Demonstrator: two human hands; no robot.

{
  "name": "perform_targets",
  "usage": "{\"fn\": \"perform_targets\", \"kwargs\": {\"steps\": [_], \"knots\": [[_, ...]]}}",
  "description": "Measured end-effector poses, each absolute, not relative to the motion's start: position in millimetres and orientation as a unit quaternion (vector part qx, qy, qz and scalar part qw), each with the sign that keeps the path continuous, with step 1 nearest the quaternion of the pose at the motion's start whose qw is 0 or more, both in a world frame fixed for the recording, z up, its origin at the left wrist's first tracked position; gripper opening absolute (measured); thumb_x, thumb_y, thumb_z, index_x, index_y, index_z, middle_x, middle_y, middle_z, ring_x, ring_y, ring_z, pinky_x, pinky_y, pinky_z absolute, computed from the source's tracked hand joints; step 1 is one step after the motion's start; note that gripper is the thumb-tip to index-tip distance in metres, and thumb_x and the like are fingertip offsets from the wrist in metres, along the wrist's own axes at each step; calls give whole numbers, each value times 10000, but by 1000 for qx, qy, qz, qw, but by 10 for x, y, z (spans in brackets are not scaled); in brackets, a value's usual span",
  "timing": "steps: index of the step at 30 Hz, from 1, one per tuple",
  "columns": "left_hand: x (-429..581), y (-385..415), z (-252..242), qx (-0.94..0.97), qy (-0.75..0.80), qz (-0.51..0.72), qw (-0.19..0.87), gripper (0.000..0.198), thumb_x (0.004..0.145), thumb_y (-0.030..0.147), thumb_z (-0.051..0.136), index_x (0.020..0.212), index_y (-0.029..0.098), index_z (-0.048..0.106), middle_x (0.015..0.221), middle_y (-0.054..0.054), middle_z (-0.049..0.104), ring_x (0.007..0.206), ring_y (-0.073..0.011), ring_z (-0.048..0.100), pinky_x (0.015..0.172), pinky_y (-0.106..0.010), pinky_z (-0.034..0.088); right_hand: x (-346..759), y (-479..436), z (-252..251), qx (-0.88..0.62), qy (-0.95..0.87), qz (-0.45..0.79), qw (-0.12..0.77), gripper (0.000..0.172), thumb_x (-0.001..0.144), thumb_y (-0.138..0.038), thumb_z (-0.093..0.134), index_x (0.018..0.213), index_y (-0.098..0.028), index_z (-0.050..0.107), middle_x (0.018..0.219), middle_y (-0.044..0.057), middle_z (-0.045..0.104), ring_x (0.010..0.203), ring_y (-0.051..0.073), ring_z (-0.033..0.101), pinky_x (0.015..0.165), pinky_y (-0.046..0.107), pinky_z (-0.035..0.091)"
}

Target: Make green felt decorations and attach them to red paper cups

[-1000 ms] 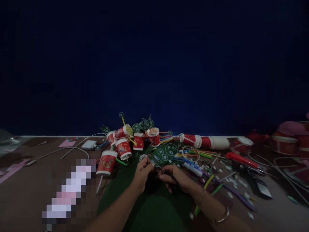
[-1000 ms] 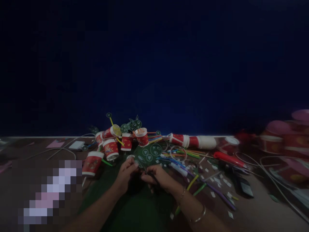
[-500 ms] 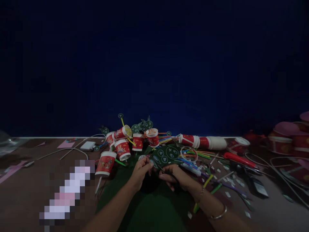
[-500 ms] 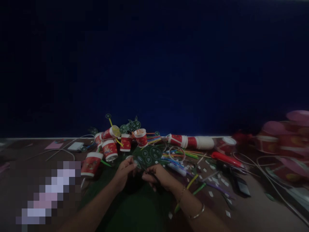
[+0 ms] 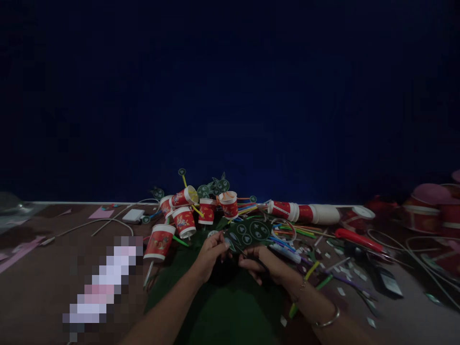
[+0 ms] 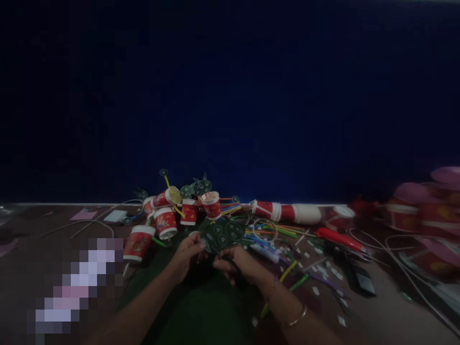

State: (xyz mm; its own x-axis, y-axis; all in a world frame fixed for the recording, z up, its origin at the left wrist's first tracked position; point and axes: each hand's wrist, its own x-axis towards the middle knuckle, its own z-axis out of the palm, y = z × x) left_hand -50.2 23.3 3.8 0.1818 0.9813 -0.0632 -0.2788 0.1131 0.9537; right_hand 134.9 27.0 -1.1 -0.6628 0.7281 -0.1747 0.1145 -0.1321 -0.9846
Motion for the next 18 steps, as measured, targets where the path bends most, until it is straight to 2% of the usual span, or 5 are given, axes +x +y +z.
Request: {"fn": "perform_targets", "kwargs": {"steps": [18], "knots": [[-468,225,25,439,416,492,627,278,630,343,687,638,181,461,482,25,576,412,-88,477,403,-184,282,1326,279,-63,-325,-602,686,249,369,685,-469,685,769,-131,563,483,-74,472,344,42,425,321,148,377]]}}
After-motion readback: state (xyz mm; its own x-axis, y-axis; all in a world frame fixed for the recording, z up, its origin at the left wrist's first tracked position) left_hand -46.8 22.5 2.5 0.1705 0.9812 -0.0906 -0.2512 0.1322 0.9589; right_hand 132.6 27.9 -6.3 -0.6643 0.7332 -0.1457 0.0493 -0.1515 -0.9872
